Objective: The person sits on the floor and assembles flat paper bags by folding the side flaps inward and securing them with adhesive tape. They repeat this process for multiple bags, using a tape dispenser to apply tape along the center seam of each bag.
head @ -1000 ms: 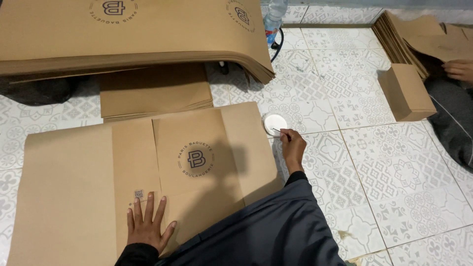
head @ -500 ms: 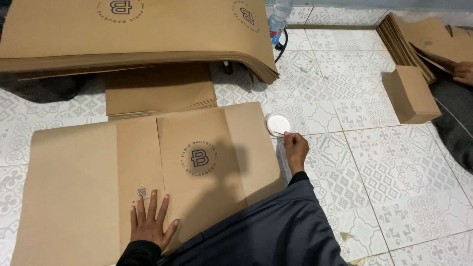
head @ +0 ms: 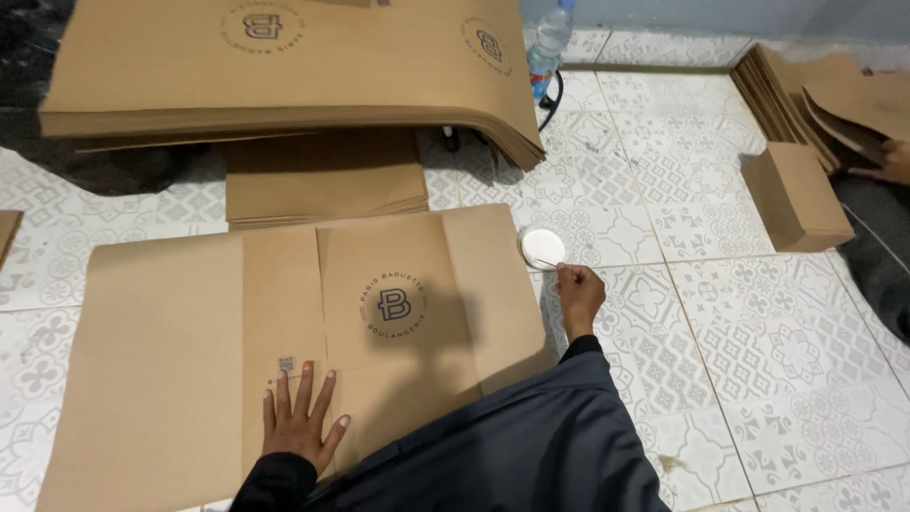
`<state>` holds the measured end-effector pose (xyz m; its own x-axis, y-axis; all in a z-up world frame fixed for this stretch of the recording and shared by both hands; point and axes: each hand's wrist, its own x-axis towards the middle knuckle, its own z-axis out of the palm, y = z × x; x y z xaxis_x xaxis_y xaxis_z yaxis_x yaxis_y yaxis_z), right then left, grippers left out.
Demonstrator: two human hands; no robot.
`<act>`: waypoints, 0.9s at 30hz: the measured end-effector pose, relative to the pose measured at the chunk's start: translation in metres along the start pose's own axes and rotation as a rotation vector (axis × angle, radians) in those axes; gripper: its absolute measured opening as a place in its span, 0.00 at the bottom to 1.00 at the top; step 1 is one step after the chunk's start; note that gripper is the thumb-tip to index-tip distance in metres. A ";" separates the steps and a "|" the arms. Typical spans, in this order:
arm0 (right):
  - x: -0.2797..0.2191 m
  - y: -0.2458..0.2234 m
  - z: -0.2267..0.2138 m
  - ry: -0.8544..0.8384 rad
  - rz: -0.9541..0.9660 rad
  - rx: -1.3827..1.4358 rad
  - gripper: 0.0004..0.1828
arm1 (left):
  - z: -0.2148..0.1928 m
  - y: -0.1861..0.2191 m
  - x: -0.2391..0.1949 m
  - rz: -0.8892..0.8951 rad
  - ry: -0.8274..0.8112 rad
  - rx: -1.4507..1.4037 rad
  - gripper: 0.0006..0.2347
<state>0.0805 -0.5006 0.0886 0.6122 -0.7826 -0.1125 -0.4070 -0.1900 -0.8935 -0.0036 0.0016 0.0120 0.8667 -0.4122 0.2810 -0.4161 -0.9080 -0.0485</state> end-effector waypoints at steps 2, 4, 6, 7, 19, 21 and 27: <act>-0.004 -0.002 -0.001 0.076 0.019 0.127 0.10 | 0.008 -0.004 -0.004 0.005 0.019 -0.004 0.34; 0.008 0.019 0.003 0.121 0.025 0.177 0.07 | 0.020 -0.006 -0.005 -0.050 -0.067 0.012 0.35; 0.018 0.028 0.006 0.158 0.021 0.231 0.06 | 0.022 -0.005 0.003 -0.116 -0.145 0.027 0.37; 0.020 0.030 0.006 0.162 0.044 0.331 0.04 | 0.018 -0.004 0.011 -0.170 -0.264 0.004 0.40; 0.046 0.039 0.005 0.076 -0.493 -0.281 0.04 | -0.029 -0.088 0.024 -0.194 -0.345 -0.550 0.31; 0.043 0.029 0.009 0.003 -0.548 -0.366 0.05 | -0.054 -0.123 0.013 -0.182 -0.342 -0.605 0.27; 0.052 0.031 0.009 0.054 -0.508 -0.402 0.11 | -0.146 -0.165 -0.036 -0.856 -0.385 -0.536 0.29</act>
<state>0.1055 -0.5414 0.0509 0.7648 -0.5634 0.3125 -0.3038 -0.7431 -0.5963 -0.0060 0.1770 0.1501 0.9163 0.2628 -0.3022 0.3835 -0.7935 0.4725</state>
